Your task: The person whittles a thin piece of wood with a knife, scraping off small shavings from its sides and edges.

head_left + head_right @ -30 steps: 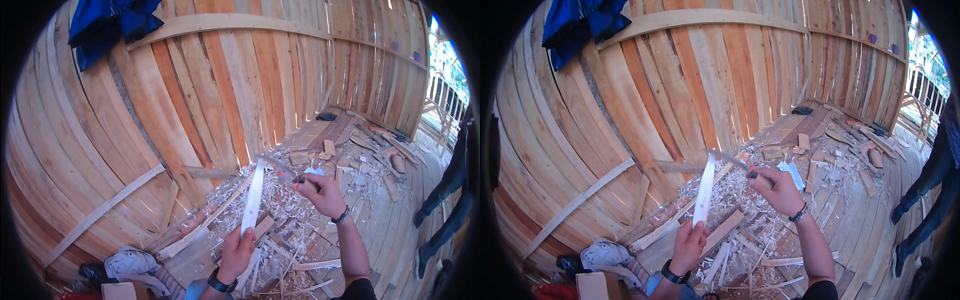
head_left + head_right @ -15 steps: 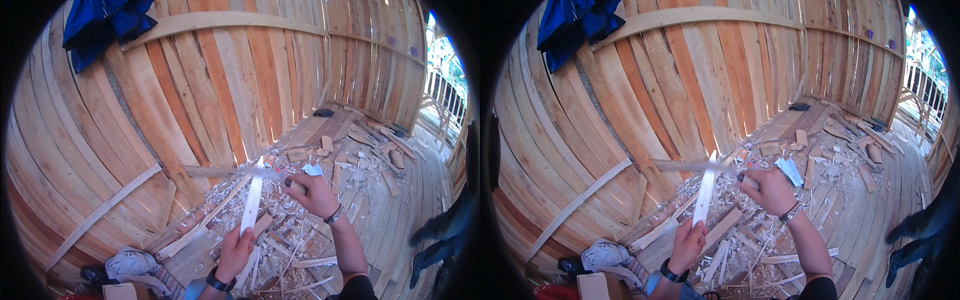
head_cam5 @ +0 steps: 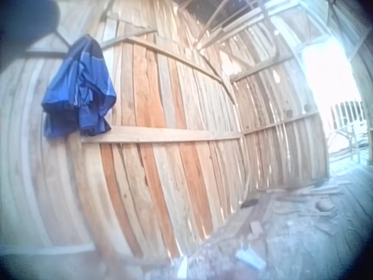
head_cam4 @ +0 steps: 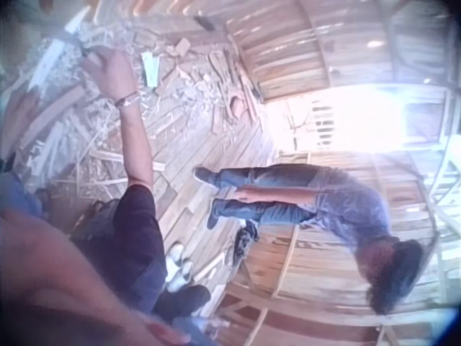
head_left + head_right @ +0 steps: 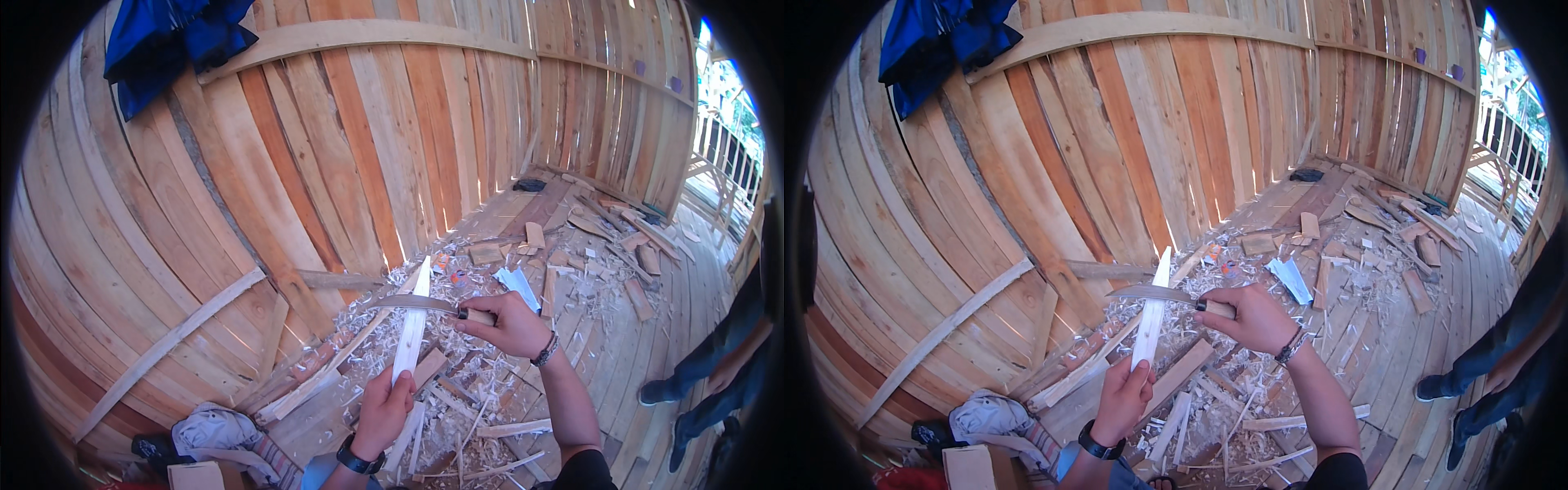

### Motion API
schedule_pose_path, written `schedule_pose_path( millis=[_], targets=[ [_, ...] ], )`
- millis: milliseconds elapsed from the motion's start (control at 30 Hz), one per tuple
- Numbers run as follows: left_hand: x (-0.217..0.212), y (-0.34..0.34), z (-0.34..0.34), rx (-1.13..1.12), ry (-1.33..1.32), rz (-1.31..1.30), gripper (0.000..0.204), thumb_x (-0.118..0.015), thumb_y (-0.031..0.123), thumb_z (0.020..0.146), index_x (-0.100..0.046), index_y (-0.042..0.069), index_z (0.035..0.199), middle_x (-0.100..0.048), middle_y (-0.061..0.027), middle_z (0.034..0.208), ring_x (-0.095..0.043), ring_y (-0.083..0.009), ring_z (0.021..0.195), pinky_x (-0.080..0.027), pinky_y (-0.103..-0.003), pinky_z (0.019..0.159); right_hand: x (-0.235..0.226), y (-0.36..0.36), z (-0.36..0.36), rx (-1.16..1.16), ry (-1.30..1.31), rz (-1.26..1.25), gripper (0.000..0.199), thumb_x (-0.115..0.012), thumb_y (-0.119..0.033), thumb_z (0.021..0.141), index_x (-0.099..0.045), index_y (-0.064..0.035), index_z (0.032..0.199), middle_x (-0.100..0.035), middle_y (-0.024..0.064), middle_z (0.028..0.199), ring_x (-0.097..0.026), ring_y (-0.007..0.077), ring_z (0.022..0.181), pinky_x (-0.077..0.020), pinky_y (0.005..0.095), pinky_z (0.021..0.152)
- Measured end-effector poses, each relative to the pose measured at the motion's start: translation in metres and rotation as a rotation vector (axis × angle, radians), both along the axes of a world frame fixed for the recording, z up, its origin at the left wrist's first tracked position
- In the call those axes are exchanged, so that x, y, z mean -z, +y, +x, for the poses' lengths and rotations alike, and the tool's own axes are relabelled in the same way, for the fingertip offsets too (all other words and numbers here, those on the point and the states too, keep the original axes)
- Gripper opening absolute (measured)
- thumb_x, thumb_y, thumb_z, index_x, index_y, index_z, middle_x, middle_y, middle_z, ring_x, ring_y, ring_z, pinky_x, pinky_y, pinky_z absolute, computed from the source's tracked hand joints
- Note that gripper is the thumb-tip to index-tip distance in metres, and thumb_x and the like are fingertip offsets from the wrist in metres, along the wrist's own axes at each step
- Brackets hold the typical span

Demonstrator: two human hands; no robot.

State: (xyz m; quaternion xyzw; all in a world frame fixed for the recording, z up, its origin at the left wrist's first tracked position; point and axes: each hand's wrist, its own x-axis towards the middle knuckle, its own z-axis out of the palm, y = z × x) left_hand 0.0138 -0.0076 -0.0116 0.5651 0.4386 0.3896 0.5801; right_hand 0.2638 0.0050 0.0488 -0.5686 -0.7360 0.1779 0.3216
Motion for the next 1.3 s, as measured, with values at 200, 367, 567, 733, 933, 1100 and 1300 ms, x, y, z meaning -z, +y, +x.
schedule_pose_path(
  millis=[200,367,567,733,933,1100,1300],
  targets=[
    [0.001,0.000,0.000,-0.015,-0.015,0.003,0.027,-0.048,0.020,0.102,-0.056,0.000,0.085,-0.045,0.0030,0.057,-0.041,-0.0041,0.051,-0.032,-0.024,0.048,0.008,-0.001,0.000,-0.062,0.052,0.046,0.034,-0.073,-0.028,0.087,-0.069,-0.0015,0.108,-0.061,0.0151,0.065,-0.057,0.0261,0.053,-0.0449,0.0346,0.054],
    [0.002,0.002,-0.003,-0.031,-0.004,0.020,0.028,-0.049,0.021,0.102,-0.055,0.001,0.084,-0.044,0.0031,0.057,-0.040,-0.0037,0.052,-0.031,-0.024,0.048,0.009,-0.004,-0.005,0.042,-0.062,0.125,0.033,-0.073,-0.027,0.087,-0.070,-0.0010,0.106,-0.064,0.0169,0.071,-0.062,0.0288,0.060,-0.0481,0.0359,0.059],
    [0.000,0.002,-0.006,-0.062,-0.044,0.026,0.028,-0.049,0.022,0.103,-0.055,0.002,0.085,-0.044,0.0035,0.056,-0.039,-0.0035,0.051,-0.031,-0.023,0.048,0.006,-0.005,-0.009,0.063,-0.101,0.221,0.033,-0.073,-0.029,0.086,-0.070,-0.0001,0.103,-0.068,0.0181,0.080,-0.067,0.0305,0.069,-0.0519,0.0358,0.065],
    [0.005,0.001,-0.005,-0.061,-0.070,0.076,0.026,-0.049,0.021,0.102,-0.056,0.002,0.086,-0.045,0.0030,0.056,-0.040,-0.0040,0.052,-0.033,-0.024,0.049,0.006,-0.010,-0.022,0.074,-0.076,0.277,0.032,-0.069,-0.033,0.089,-0.069,-0.0039,0.102,-0.069,0.0166,0.081,-0.067,0.0359,0.071,-0.0531,0.0418,0.066],
    [0.008,0.001,-0.007,-0.060,0.001,0.154,0.026,-0.049,0.021,0.102,-0.056,0.002,0.086,-0.046,0.0023,0.056,-0.042,-0.0046,0.052,-0.034,-0.025,0.049,0.002,-0.018,-0.025,-0.061,-0.051,0.236,0.031,-0.069,-0.031,0.089,-0.067,-0.0022,0.101,-0.069,0.0173,0.083,-0.067,0.0353,0.071,-0.0534,0.0415,0.066],
    [0.003,-0.002,-0.007,-0.070,0.000,0.160,0.027,-0.048,0.022,0.102,-0.056,0.002,0.085,-0.046,0.0021,0.056,-0.041,-0.0045,0.052,-0.034,-0.025,0.049,0.000,-0.017,-0.027,-0.033,-0.046,0.175,0.031,-0.070,-0.031,0.088,-0.069,-0.0024,0.100,-0.068,0.0174,0.081,-0.067,0.0349,0.070,-0.0530,0.0410,0.065],
    [0.007,0.000,-0.007,-0.046,-0.021,0.148,0.027,-0.048,0.021,0.103,-0.056,0.002,0.086,-0.045,0.0034,0.056,-0.040,-0.0036,0.052,-0.032,-0.025,0.048,-0.002,-0.015,-0.029,0.160,-0.067,0.258,0.031,-0.071,-0.031,0.087,-0.070,-0.0040,0.103,-0.069,0.0166,0.081,-0.067,0.0346,0.071,-0.0534,0.0414,0.066]
  ],
)
